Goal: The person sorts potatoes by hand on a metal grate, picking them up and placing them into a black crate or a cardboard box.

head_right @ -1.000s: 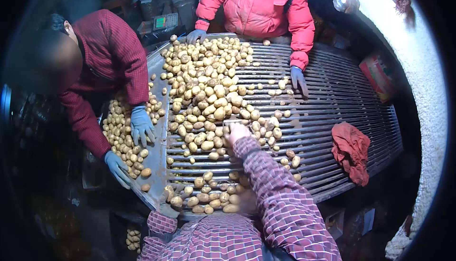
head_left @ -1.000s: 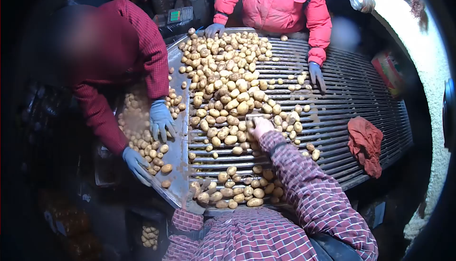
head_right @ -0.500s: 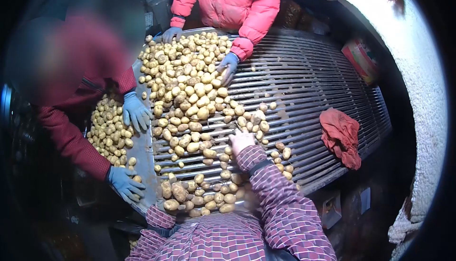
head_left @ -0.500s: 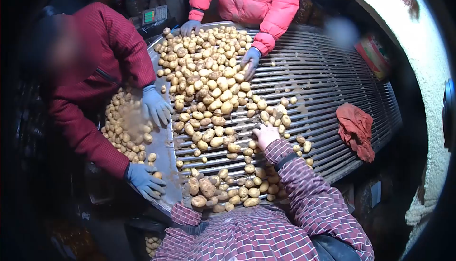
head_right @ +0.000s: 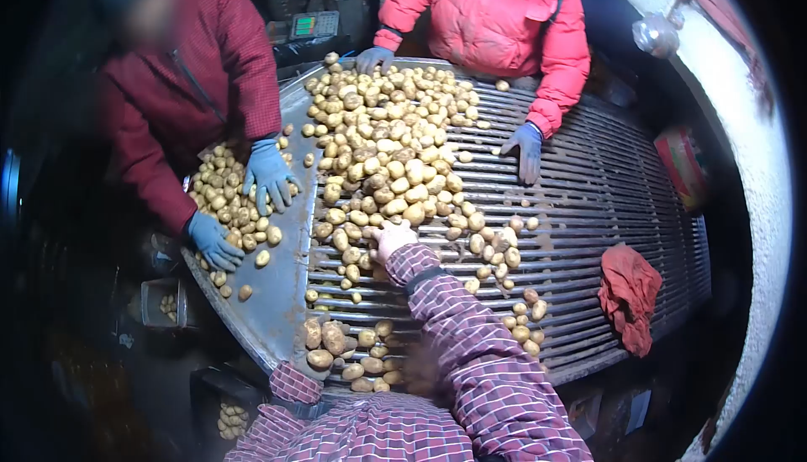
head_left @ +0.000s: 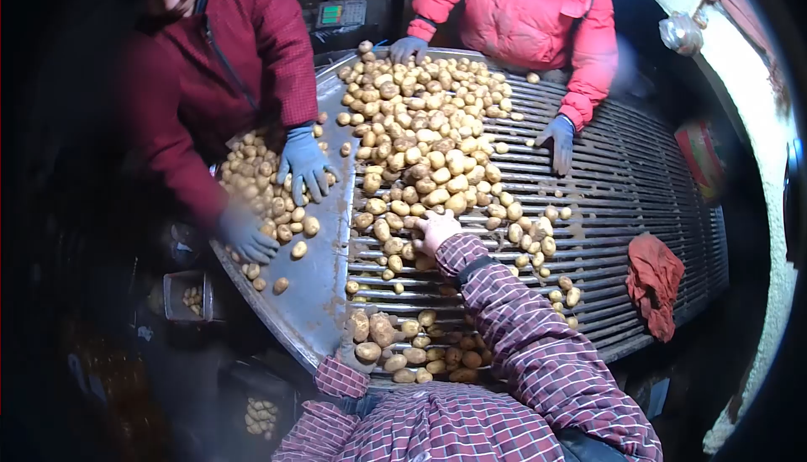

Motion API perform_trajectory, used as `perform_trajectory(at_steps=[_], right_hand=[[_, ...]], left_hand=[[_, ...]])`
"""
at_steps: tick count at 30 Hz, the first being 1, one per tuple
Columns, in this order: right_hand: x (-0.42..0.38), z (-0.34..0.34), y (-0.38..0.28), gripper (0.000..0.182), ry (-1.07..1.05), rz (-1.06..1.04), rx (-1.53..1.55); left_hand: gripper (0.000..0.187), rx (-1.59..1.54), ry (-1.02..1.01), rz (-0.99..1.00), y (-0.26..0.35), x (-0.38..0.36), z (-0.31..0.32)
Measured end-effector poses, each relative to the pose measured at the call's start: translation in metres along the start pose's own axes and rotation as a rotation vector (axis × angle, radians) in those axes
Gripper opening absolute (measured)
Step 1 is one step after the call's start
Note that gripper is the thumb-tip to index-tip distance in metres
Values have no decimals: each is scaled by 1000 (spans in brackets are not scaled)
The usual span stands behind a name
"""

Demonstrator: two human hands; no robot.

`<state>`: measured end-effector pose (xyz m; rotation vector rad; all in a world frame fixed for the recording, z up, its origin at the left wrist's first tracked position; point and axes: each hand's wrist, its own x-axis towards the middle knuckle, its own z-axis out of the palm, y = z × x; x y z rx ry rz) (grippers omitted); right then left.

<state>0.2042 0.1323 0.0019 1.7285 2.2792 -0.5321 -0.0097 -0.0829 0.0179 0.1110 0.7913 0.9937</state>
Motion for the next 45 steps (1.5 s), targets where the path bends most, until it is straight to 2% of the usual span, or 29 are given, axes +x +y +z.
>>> perform_trajectory(at_steps=[4,7,8,12,15,17,19,22,23,24,25,26,27,28,29,30,31,32,33,34,35,36,37,39,40,41,43,45], right_hand=[[1,3,-7,64,19,21,30],[10,1,-20,64,29,129,56],[13,2,-27,62,49,165,77],[23,7,-50,56,84,413,113],[-4,9,-46,54,148,322,155],[0,12,-45,56,136,341,179],[9,6,-49,47,65,370,202],[13,2,-56,42,63,402,178],[17,18,-45,42,150,339,153],[14,21,-39,38,189,289,149],[13,20,-34,36,232,227,141],[16,26,-24,39,296,140,258],[22,29,-22,42,352,41,371],[16,22,-34,37,328,-64,553],[-5,15,-62,33,487,-248,641],[-30,3,-94,31,539,-429,692],[-55,-3,-126,28,339,-439,849],[-86,-7,-162,27,302,-504,942],[-104,7,-184,31,140,-551,843],[-121,22,-206,37,265,-716,805],[-127,40,-214,41,328,-702,579],[-124,49,-218,40,184,-679,520],[-120,58,-222,39,107,-720,576],[-117,60,-239,42,0,-774,623],[-115,59,-253,41,9,-799,547],[-112,49,-274,46,-60,-838,498],[-94,45,-328,58,-108,-848,490],[-73,27,-399,74,-10,-981,591]], left_hand=[[71,-59,31,22,4,-6,-7],[66,-21,168,102,-2,-5,3],[54,309,-45,168,-5,-8,-20],[60,68,27,90,-16,-24,-18],[64,-86,13,108,-7,-29,-16],[66,-155,-32,145,-8,-33,-20],[66,-149,-108,195,-9,-36,-30],[67,-141,29,206,-14,-37,-42],[68,-154,81,211,-15,-42,-45],[41,-200,140,213,-13,-44,-48],[34,-219,107,258,-8,-51,-48],[29,-241,74,316,2,-60,-46],[31,-291,54,371,8,-69,-43],[33,-362,30,404,13,-73,-41],[36,-436,6,421,16,-75,-39],[39,-498,-3,423,18,-70,-44],[62,-562,-19,370,16,-55,-61],[40,-631,-207,415,13,-46,-73],[43,-696,63,470,10,-30,-64],[39,-666,78,462,5,-23,-79],[35,-638,95,455,-7,-12,-100],[37,-792,-172,431,-2,-21,-105],[39,-817,-6,379,-8,-37,-103],[44,-746,180,349,-3,-57,-107],[47,-662,241,447,3,-67,-105],[50,-538,218,658,-19,-45,-153],[50,-938,89,614,37,-96,-137],[55,-963,193,729,99,-126,-157]])
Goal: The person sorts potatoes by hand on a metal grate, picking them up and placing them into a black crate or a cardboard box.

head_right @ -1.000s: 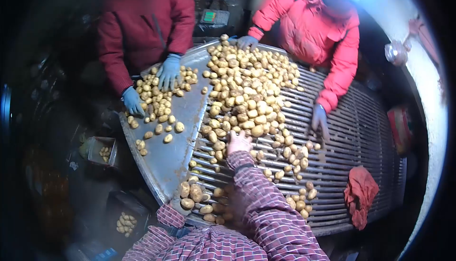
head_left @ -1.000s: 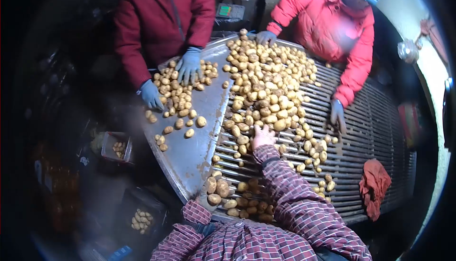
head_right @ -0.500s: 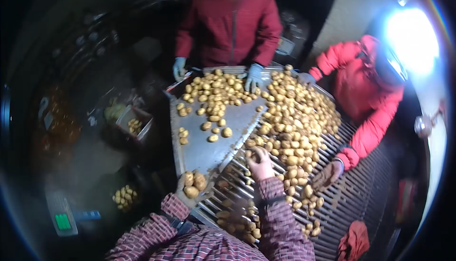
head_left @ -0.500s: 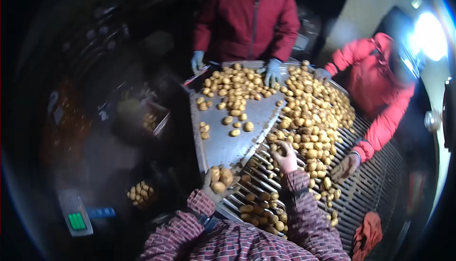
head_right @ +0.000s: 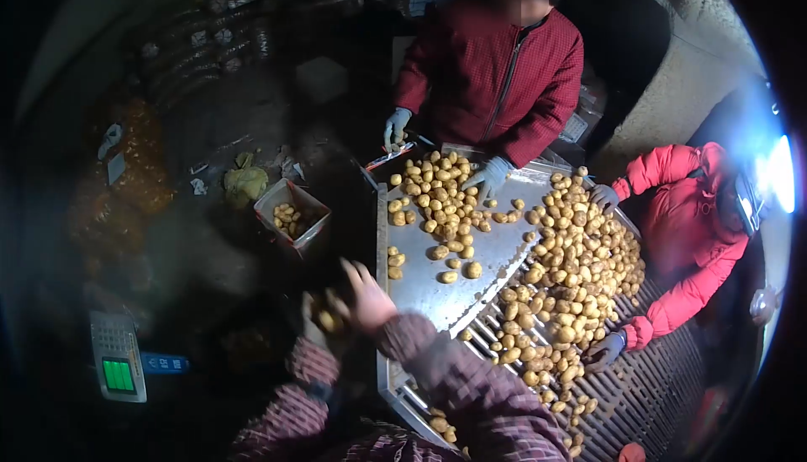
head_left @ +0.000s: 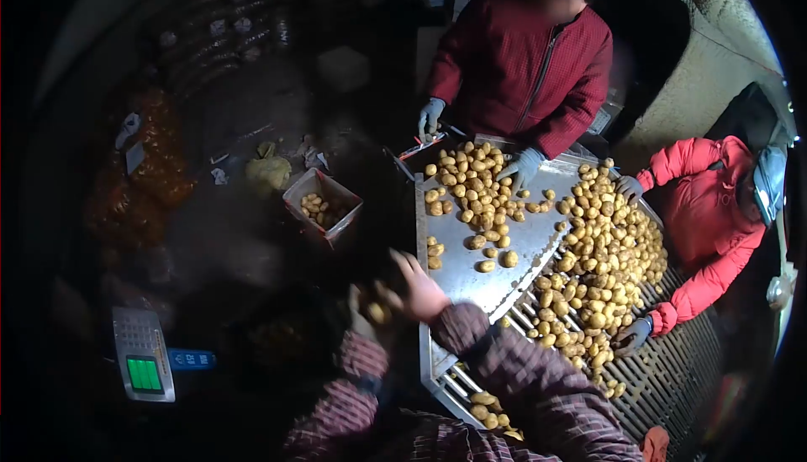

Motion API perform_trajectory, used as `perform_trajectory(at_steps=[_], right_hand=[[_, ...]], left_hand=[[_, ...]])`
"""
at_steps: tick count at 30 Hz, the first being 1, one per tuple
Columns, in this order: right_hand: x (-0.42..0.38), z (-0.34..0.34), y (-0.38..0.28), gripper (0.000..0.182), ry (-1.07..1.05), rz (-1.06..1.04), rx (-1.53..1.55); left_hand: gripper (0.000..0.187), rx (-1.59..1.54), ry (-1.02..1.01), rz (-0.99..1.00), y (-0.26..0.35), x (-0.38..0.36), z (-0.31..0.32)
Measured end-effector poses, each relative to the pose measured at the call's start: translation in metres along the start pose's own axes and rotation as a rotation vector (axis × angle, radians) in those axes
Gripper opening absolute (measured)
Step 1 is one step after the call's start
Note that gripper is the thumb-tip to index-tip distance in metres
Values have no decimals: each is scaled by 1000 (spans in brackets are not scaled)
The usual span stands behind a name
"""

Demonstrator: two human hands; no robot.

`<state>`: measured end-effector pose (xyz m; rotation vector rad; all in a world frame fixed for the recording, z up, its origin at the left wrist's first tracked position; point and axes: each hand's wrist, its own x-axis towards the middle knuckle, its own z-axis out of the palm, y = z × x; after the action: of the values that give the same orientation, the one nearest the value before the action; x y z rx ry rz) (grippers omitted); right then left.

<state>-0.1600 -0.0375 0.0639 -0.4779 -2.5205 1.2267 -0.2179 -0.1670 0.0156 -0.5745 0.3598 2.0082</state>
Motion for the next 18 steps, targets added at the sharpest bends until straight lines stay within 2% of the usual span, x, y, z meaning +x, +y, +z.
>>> perform_trajectory(at_steps=[3,5,6,8,10,11,12,14,16,18], right_hand=[[97,2,-9,83,154,-33,56],[107,-14,-17,83,232,44,94],[90,-29,-16,78,219,51,125],[32,-51,16,70,208,33,-45],[-53,-80,61,57,188,208,-247],[-104,-93,94,51,271,311,-218],[-165,-106,124,45,362,423,-194],[-296,-135,146,41,551,748,-318],[-415,-156,131,43,747,943,-500],[-507,-160,102,47,820,1303,-576]], left_hand=[[48,181,-155,197,101,59,47],[46,298,-111,342,159,98,70],[46,360,-53,383,180,115,69],[44,532,33,417,206,135,44],[42,804,-55,381,209,146,1],[41,948,-142,355,204,148,-22],[41,1109,-320,328,194,147,-45],[41,989,135,274,124,145,-42],[40,1139,-36,287,48,122,-40],[52,1238,-290,297,-31,115,-55]])
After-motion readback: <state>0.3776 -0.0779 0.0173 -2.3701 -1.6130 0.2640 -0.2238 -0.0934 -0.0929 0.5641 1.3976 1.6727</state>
